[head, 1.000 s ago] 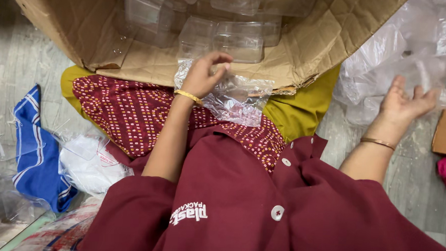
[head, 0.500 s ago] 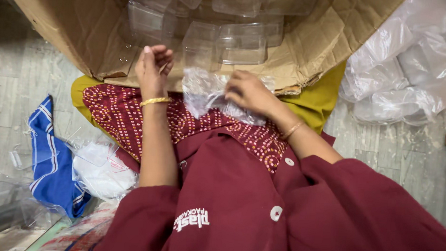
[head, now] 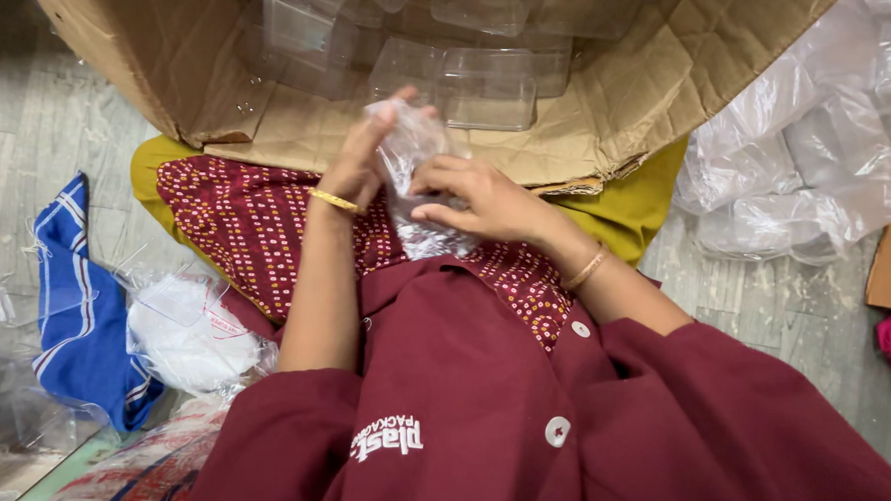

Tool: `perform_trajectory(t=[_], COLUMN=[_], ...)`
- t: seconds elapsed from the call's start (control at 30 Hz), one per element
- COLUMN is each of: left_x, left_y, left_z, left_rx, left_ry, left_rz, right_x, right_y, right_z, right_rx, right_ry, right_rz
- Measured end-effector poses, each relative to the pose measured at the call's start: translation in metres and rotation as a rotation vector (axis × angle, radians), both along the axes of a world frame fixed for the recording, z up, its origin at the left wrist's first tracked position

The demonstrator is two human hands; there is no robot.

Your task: The person sits on the floor in front of a large cardboard box of clear plastic containers. They open a plastic poly bag, place containers into it one at a time, and set filled bags aside while continuing to bag more containers from the box.

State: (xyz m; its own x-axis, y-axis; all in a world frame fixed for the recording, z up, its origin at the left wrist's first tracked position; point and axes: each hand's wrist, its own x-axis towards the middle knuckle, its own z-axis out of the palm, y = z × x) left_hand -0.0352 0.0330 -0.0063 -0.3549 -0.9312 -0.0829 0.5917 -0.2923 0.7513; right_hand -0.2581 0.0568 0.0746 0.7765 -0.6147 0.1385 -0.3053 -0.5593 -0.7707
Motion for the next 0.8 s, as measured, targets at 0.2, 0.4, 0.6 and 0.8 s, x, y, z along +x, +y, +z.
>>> perform_trajectory(t=[0.2, 0.4, 0.6, 0.8], left_x=[-0.003, -0.007, -0.011, -0.021], left_y=[-0.003, -0.008, -0.009, -0.014], left_z=[-0.018, -0.023, -0.027, -0.029], left_rx=[0.026, -0.095, -0.124, -0.084], left_ry=[-0.031, -0.141, -0.165, -0.214], left_rz=[0.000, 0.131, 0.179, 0.385], right_x=[0.006, 0.001, -0.005, -0.003], right_y=[-0.065, -0.078, -0.073, -0.073], right_z=[-0.021, -0.081, -0.108, -0.108], right_rx=[0.178, 0.831, 0.755, 0.663], right_ry=[-0.408, -0.528, -0.360, -0.363], right_rz=[-0.404, -0.408, -0.332, -0.303])
